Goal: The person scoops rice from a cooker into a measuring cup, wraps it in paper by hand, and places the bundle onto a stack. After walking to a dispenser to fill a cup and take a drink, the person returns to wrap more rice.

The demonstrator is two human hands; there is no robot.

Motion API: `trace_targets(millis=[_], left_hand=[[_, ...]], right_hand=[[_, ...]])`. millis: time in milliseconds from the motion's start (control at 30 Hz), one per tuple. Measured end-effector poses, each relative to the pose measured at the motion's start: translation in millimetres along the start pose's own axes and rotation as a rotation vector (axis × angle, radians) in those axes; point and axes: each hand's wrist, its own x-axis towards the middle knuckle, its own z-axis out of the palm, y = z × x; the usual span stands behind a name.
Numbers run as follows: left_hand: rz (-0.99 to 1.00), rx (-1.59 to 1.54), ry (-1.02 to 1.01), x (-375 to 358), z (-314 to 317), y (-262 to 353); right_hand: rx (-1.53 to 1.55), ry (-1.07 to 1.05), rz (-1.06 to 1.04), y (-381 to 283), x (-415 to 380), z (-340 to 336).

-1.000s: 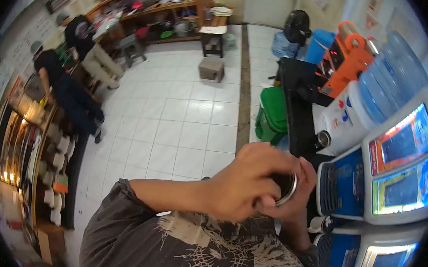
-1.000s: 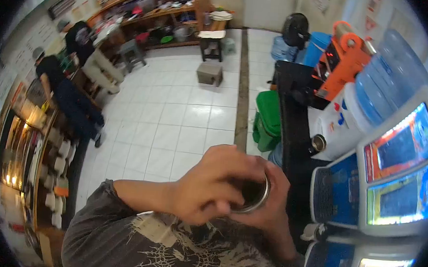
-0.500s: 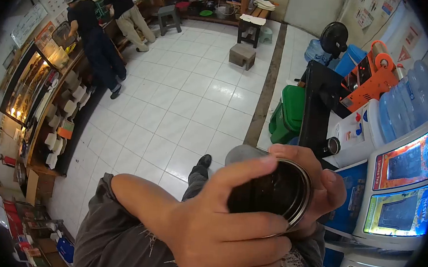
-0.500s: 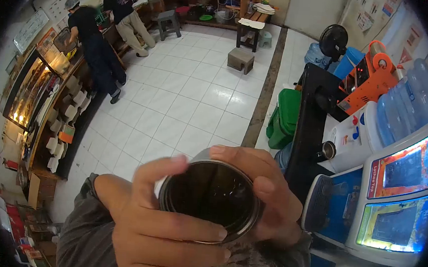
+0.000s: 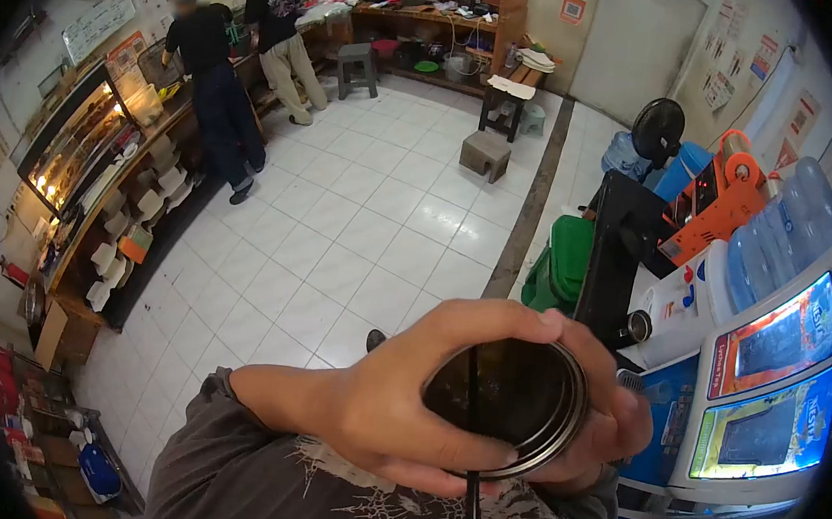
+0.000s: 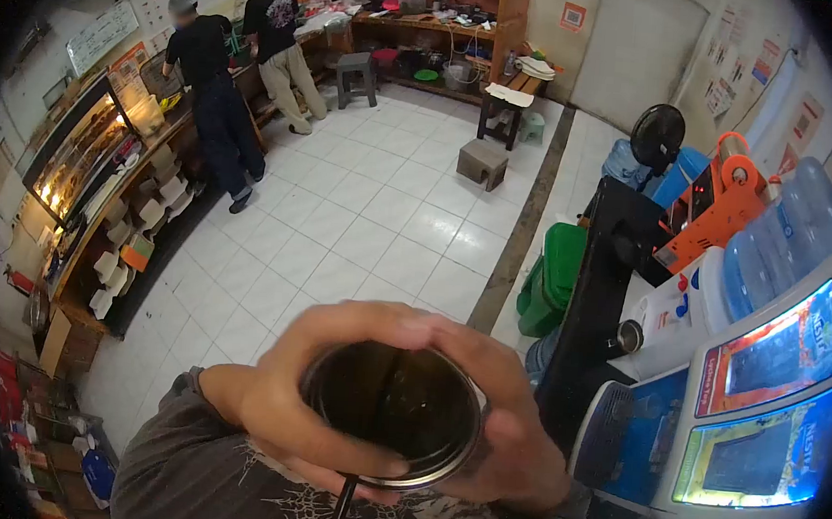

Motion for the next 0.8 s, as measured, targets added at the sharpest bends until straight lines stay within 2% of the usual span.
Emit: trace_targets(millis=[167,267,367,433,500,600,700,800], left_hand=[[0.052,-0.036,0.111,0.3,5.2,1.8],[0.038,-0.008,0.173,-2.6,7.8,7.9],[0.1,0.042,0.249,-2.4,11.3,5.4],[0.209,0.101,0.31,-1.3,15.9,-2.4],[0.263,0.13,0.366,1.6,20.8,-6.0],[0.296,0.13,0.406,9.1,28.0,-11.4],[0.335,0.091,0.426,19.2,40.2,-20.6],[0.333,0.055,0.415,25.0,51.6,-27.2]], right_hand=[[-0.105,0.084,0.07,8.7,-12.5,-16.7],[-0.326,0.047,0.345,42.7,-53.9,-38.5],[-0.832,-0.196,0.686,141.3,-199.3,-82.4],[-1.1,-0.483,1.305,128.3,-242.1,-91.5],[-1.305,-0.608,1.593,129.5,-304.4,-95.4],[-1.309,-0.623,1.579,106.7,-317.5,-92.3],[-1.341,-0.533,1.506,110.8,-325.3,-94.2],[-1.296,-0.488,1.522,108.2,-319.9,-93.3]])
